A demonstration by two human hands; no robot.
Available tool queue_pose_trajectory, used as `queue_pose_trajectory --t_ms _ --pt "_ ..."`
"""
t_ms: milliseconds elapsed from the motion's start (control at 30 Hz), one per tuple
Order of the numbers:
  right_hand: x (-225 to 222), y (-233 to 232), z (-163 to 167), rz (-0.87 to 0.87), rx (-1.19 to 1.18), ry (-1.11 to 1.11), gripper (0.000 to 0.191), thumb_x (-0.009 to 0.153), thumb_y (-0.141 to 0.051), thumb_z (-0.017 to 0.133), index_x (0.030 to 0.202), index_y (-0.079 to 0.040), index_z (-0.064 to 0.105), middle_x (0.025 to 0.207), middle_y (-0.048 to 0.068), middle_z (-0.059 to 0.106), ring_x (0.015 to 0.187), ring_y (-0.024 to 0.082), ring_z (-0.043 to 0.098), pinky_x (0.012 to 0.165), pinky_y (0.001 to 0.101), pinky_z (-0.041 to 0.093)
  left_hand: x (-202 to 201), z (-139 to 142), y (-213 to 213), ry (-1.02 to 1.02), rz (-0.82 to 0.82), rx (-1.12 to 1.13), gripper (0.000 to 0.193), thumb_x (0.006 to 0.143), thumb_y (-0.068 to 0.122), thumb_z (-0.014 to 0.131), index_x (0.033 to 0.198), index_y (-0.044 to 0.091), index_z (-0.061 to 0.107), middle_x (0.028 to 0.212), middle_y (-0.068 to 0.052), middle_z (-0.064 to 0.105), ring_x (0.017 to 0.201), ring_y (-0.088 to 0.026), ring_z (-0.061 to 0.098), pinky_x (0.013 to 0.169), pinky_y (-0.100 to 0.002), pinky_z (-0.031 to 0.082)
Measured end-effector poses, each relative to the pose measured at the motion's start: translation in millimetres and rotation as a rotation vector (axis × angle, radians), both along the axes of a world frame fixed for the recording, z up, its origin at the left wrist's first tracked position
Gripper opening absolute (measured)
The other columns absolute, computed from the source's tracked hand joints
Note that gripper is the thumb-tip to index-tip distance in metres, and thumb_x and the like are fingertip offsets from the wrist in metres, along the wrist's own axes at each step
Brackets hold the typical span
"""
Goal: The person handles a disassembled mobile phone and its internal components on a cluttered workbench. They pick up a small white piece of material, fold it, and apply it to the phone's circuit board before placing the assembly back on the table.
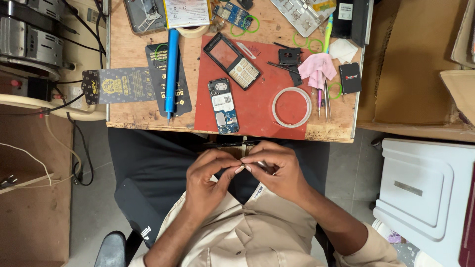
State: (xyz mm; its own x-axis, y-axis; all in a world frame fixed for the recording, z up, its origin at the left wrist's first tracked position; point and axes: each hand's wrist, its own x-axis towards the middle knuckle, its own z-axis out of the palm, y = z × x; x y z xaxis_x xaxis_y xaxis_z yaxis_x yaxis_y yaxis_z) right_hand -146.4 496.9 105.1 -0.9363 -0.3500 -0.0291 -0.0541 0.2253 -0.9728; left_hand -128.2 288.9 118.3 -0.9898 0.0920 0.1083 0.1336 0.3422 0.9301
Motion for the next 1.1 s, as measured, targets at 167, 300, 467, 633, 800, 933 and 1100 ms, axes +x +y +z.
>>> queue_pose_trajectory --t_ms 167,300,467,633,800,933,1100 --pt "-3.4 9.0 -9.4 -0.143 -0.027 -0.044 0.014 0.086 0.007 0.076 0.098 -0.001 0.076 0.091 0.001 0.067 0.062 -0.001 0.044 0.053 0.019 0.031 -48.8 6.5 -32.0 0.236 -0.211 -0.425 0.044 0.077 0.018 0.085 0.116 0.003 0.072 0.119 -0.008 0.068 0.111 -0.031 0.065 0.092 -0.042 0.053" --pt "-3.3 13.6 -17.9 -0.165 -0.213 -0.09 0.01 0.093 0.007 0.073 0.102 0.002 0.073 0.102 0.003 0.067 0.072 -0.001 0.048 0.059 0.0183 0.036 -78.3 -4.2 -36.3 0.41 -0.334 -0.641 0.049 0.065 0.016 0.081 0.114 0.009 0.075 0.132 -0.005 0.066 0.128 -0.03 0.06 0.104 -0.045 0.049" --pt "-4.3 20.2 -21.8 -0.187 -0.351 -0.155 0.009 0.095 0.006 0.069 0.105 0.005 0.069 0.107 0.009 0.071 0.087 0.002 0.064 0.07 0.0193 0.049 -82.0 -9.4 -37.3 0.476 -0.333 -0.623 0.032 0.077 0.005 0.079 0.108 0.012 0.075 0.128 0.0 0.071 0.132 -0.023 0.061 0.114 -0.042 0.049" --pt "-6.3 22.6 -15.9 -0.271 -0.263 -0.193 0.008 0.094 0.005 0.07 0.101 0.007 0.07 0.094 0.013 0.077 0.07 0.005 0.062 0.057 0.0194 0.047 -68.6 -0.1 -35.8 0.499 -0.148 -0.325 0.019 0.086 0.007 0.078 0.103 0.005 0.071 0.115 -0.006 0.072 0.123 -0.03 0.069 0.111 -0.045 0.053" --pt "-0.3 19.1 5.0 -0.252 -0.324 -0.113 0.008 0.095 0.004 0.071 0.102 0.007 0.069 0.094 0.013 0.075 0.067 0.005 0.059 0.053 0.0191 0.044 -45.4 10.7 -20.4 0.216 0.03 0.14 0.007 0.101 0.003 0.066 0.106 -0.002 0.066 0.099 -0.011 0.07 0.091 -0.019 0.071 0.08 -0.029 0.057" --pt "4.2 17.1 21.1 -0.235 -0.348 -0.097 0.008 0.095 0.005 0.071 0.103 0.007 0.069 0.095 0.013 0.073 0.067 0.005 0.06 0.055 0.0194 0.045 -27.8 12.3 0.9 -0.112 0.072 0.382 0.012 0.107 0.007 0.06 0.11 -0.004 0.064 0.089 -0.006 0.067 0.079 -0.009 0.062 0.07 -0.026 0.052" --pt "3.9 9.5 28.6 -0.23 -0.265 0.013 0.011 0.094 0.008 0.073 0.104 0.008 0.069 0.1 0.012 0.07 0.078 0.007 0.06 0.064 0.0208 0.047 -20.9 11.9 8.3 -0.356 0.034 0.614 0.018 0.11 0.015 0.051 0.109 -0.002 0.057 0.089 -0.006 0.07 0.078 -0.01 0.07 0.07 -0.025 0.059"
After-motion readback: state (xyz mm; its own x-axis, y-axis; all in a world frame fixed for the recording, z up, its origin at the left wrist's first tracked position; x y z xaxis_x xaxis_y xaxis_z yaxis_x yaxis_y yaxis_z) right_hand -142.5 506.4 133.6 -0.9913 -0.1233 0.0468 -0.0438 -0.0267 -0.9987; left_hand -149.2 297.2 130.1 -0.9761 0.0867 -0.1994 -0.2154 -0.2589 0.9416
